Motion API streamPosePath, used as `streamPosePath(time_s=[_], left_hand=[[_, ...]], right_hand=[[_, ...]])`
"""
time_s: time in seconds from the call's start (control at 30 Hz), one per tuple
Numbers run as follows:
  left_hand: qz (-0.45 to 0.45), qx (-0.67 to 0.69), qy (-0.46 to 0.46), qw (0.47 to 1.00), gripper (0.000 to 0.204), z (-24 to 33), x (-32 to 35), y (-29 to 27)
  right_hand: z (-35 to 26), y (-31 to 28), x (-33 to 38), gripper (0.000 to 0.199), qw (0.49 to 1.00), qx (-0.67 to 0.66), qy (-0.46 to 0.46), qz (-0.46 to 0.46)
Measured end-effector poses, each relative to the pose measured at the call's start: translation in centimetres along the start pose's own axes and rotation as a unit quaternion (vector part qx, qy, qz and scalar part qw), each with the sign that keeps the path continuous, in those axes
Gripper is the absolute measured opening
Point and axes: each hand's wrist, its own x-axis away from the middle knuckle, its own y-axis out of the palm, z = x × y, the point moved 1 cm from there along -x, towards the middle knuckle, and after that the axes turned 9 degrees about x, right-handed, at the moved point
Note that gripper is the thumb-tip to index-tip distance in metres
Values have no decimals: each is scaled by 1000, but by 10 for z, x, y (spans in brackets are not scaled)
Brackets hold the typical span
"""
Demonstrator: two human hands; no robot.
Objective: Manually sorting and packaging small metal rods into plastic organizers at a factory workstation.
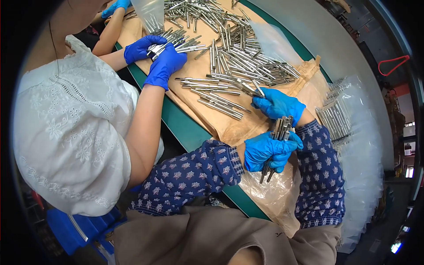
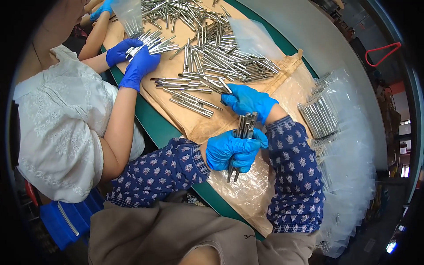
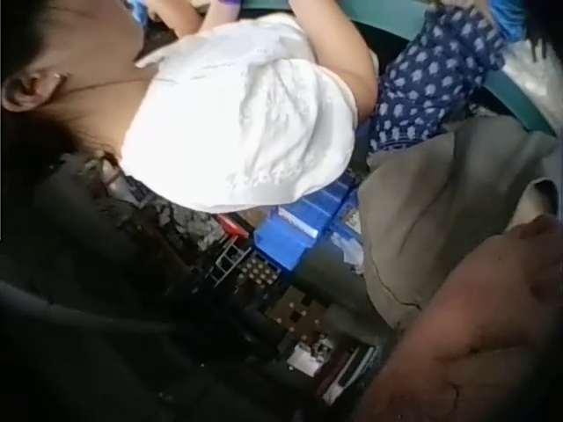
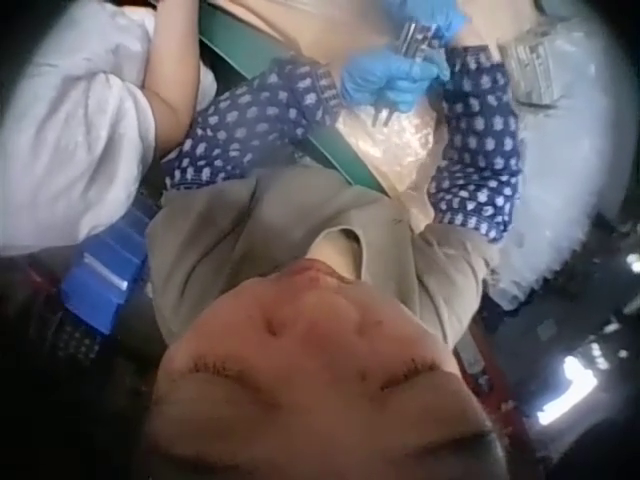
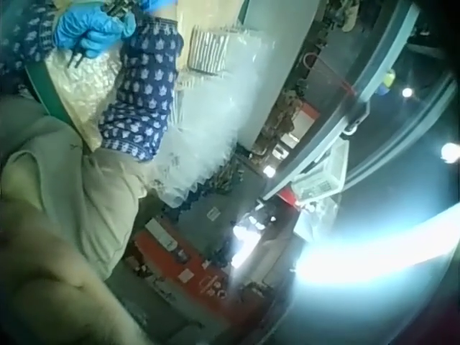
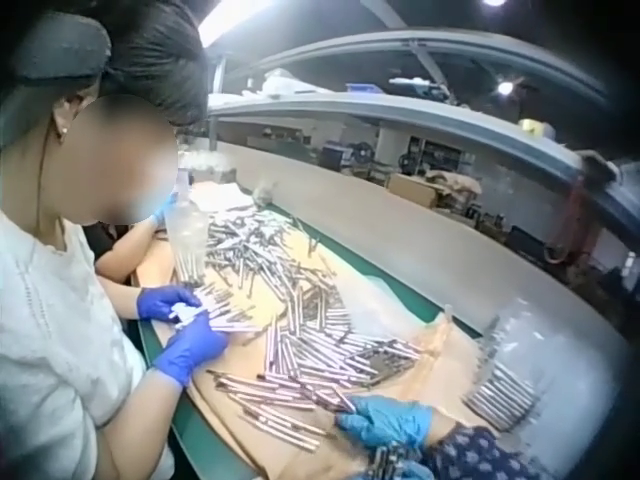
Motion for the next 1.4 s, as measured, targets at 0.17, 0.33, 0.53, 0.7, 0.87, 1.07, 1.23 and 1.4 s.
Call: streamPosePath(time_s=[0.17, 0.33, 0.53, 0.7, 0.87, 1.07, 1.23, 1.4], left_hand=[[90, 90, 35, 991, 28, 7, 0, -11], [149, 66, 54, 985, 53, 20, -3, -16], [123, -146, -45, 981, 45, 14, -3, -18], [12, -96, -52, 994, 14, 9, -2, -16], [65, -53, 40, 996, 18, 3, -1, -13], [28, -49, 99, 994, 19, 1, 6, 2], [8, -87, 100, 991, 14, 10, 12, -3], [13, -190, 124, 974, 20, 9, 19, 10]], right_hand=[[1, -1, 49, 33, 921, -354, 9, 160], [-24, 1, 107, 27, 970, 119, -104, 187], [-55, -1, 119, 30, 946, 317, -14, 59], [-53, 7, 109, 11, 926, 364, -4, 101], [-15, -13, 87, 28, 848, 245, -143, 447], [30, 20, 32, 21, 946, 0, -134, 294], [-33, 47, -1, 21, 959, 123, -172, 191], [-43, 47, -19, 16, 950, 278, -94, 110]])
